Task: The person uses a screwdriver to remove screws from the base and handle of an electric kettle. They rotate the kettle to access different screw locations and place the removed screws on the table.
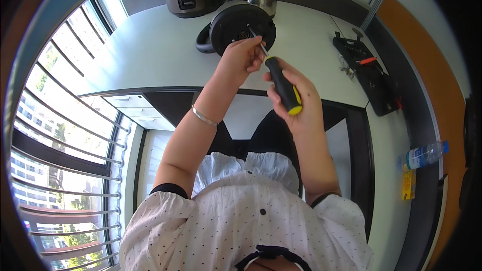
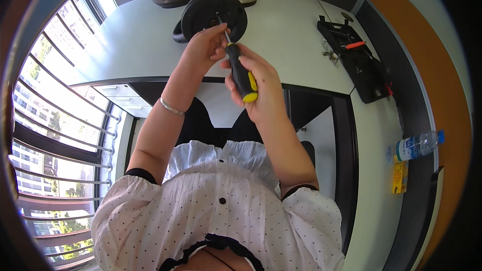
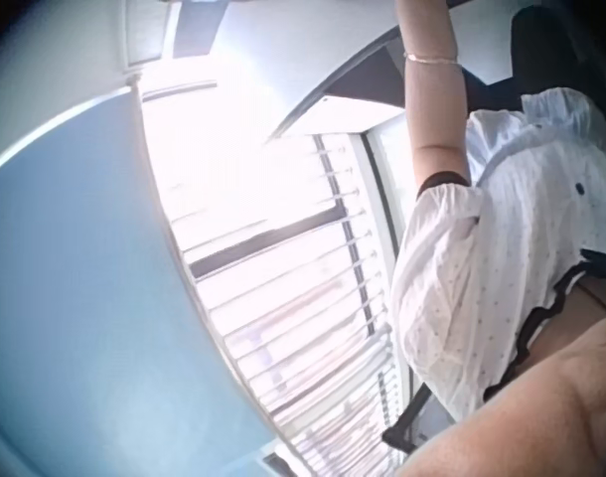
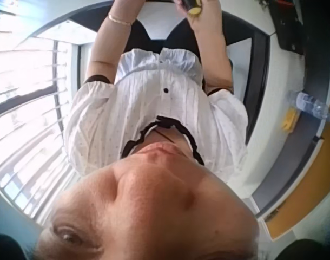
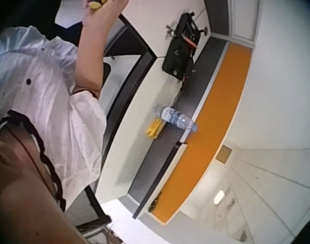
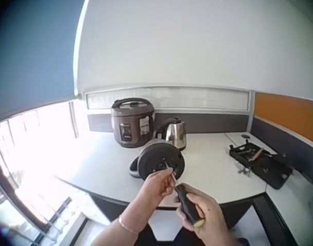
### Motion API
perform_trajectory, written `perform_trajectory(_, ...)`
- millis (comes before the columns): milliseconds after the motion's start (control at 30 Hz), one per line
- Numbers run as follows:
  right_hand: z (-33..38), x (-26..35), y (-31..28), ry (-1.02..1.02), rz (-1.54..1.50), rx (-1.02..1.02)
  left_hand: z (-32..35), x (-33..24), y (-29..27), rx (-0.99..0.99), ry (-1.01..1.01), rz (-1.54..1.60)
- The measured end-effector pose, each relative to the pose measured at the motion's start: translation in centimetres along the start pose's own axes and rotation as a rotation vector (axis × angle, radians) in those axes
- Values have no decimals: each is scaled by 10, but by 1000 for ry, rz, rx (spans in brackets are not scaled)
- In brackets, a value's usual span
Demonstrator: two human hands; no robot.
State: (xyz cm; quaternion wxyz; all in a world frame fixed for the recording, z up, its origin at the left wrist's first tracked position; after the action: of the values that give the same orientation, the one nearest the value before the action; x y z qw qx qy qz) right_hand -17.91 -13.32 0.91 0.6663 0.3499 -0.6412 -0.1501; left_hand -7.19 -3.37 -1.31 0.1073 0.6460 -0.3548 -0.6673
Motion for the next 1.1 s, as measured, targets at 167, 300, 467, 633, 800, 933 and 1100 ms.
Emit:
perform_trajectory(167, 4, 6, -2, -26, 246, -124, 10, -6, 8, -72, 4, -186)
perform_trajectory(300, -2, 3, -7, -127, 660, -193, 14, -4, 3, -89, -26, -308)
perform_trajectory(467, 0, 0, -1, -346, 1199, -286, 10, 1, 2, -50, 7, -239)
perform_trajectory(633, 7, -22, -20, -40, 560, -270, 10, 8, 0, -35, 13, -250)
perform_trajectory(800, 15, -29, -26, 46, 115, -188, 3, 17, 0, 43, 14, -162)
perform_trajectory(933, 24, -19, -30, -102, 406, -262, 11, 15, 7, 4, 25, -248)
perform_trajectory(1100, 30, -16, -28, -253, 657, -304, 42, -49, 8, -393, 1033, -1252)
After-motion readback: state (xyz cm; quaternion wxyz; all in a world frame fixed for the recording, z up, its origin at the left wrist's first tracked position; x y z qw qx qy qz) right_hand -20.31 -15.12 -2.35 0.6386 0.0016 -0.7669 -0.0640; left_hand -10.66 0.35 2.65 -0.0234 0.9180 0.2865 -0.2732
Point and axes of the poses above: each hand's wrist, its own z-axis away from the middle knuckle, its own y-axis out of the palm, x = y × z, the point moved 7 cm from there along -z, towards the middle knuckle, and after that the axes turned 6 degrees about y, right-handed, at the moved point
